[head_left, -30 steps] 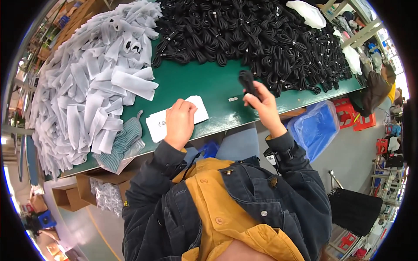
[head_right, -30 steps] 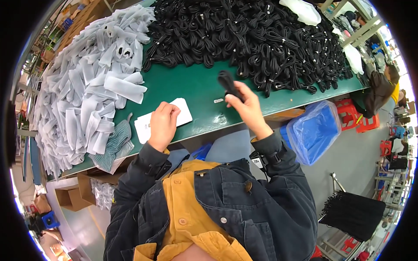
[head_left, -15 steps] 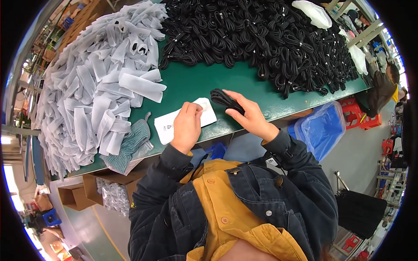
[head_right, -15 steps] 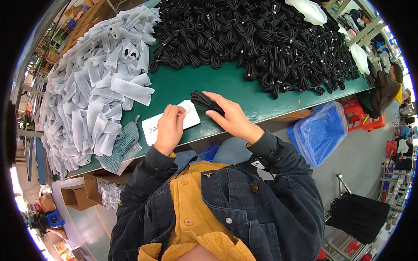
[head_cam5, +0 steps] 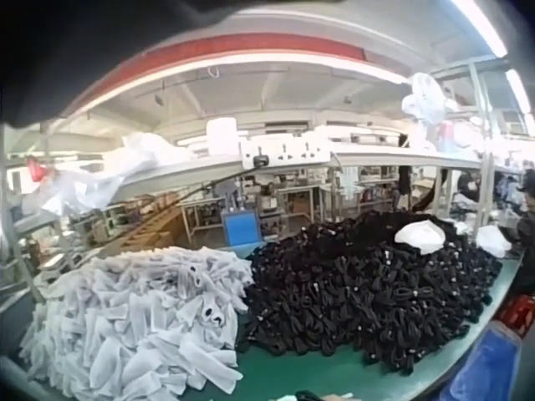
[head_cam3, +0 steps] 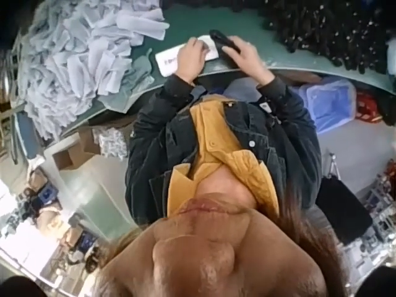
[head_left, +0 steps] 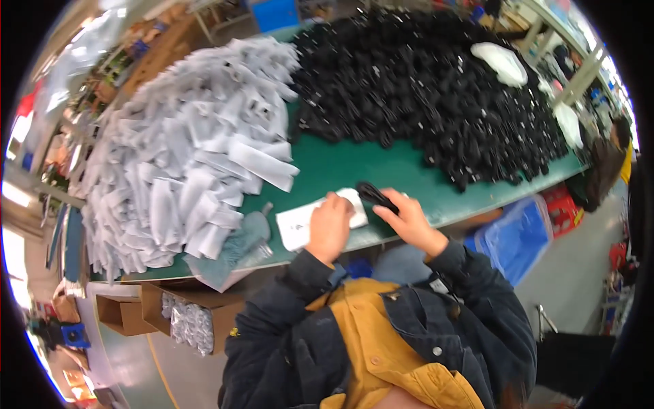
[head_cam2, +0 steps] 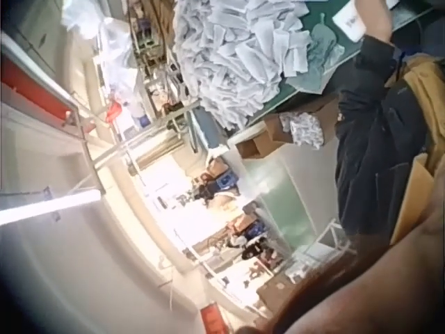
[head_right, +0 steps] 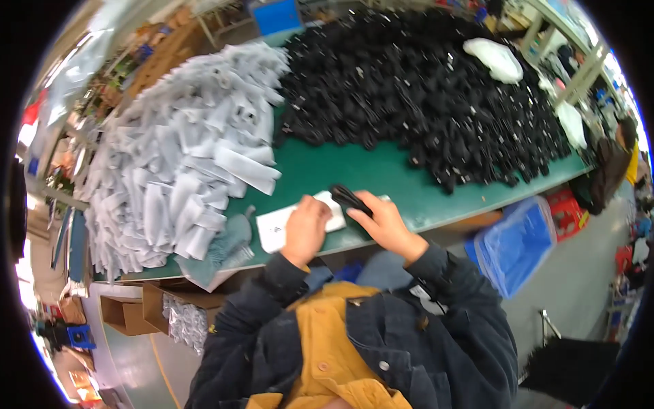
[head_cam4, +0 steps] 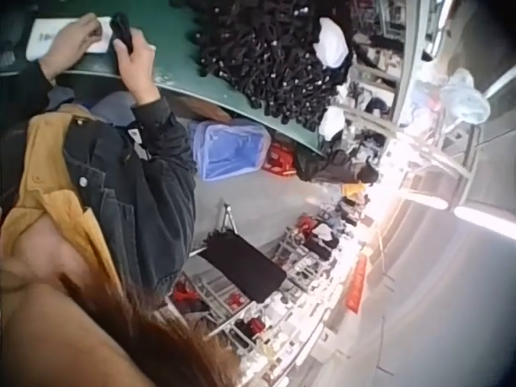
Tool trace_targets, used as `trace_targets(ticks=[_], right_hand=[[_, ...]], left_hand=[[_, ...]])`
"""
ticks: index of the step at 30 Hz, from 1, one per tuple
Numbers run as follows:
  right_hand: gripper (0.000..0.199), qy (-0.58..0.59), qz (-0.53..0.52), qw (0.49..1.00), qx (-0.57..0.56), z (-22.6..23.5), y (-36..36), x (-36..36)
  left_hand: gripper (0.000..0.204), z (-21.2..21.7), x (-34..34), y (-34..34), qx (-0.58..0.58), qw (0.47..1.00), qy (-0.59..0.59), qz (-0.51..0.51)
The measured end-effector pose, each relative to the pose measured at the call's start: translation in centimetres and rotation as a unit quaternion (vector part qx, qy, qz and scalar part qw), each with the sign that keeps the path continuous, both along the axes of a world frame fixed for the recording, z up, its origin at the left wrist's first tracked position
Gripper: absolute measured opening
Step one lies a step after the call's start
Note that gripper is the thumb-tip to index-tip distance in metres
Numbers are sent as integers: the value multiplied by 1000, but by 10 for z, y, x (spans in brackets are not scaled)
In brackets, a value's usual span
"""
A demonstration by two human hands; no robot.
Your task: The person packages black cables by hand, picking up a cable from a pile, sliding it into a white plastic sleeve, and setting the packaged item aside.
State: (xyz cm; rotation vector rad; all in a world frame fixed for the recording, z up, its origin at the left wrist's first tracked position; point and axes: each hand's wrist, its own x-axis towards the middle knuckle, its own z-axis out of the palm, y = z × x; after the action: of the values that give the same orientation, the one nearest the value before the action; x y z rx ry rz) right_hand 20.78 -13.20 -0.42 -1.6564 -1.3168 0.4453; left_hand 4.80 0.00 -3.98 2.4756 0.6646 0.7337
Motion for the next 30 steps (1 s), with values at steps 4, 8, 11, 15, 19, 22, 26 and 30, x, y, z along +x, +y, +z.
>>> trace_targets(ticks=[4, 8, 11, 15, 19, 22, 26, 30], right_hand=[[27, 31, 2, 999, -21, 5, -4, -6], [26, -80, 11, 994, 68, 3, -3, 1], [27, -67, 12, 996, 64, 5, 1, 4], [26, -88, 36, 994, 46, 5, 2, 12], [26, -141, 64, 988, 24, 3, 1, 15], [28, -252, 106, 961, 29, 7, 4, 19], [21, 68, 153, 970, -176, 21, 10, 23], [24, 584, 153, 736, -306, 13, 20, 35]], left_hand=[[10, 1, 0, -1, -53, 998, -42, -5], [6, 7, -1, 2, -90, 993, -79, -13], [5, 8, -5, 11, -107, 990, -97, -7], [6, 12, -3, 14, -223, 970, -101, 6], [6, 22, -5, 9, -225, 968, -110, 2], [7, 27, -8, 6, -201, 973, -110, -8], [8, 36, -8, 8, -75, 984, -133, -86], [8, 46, -11, 10, 36, 976, -131, -170]])
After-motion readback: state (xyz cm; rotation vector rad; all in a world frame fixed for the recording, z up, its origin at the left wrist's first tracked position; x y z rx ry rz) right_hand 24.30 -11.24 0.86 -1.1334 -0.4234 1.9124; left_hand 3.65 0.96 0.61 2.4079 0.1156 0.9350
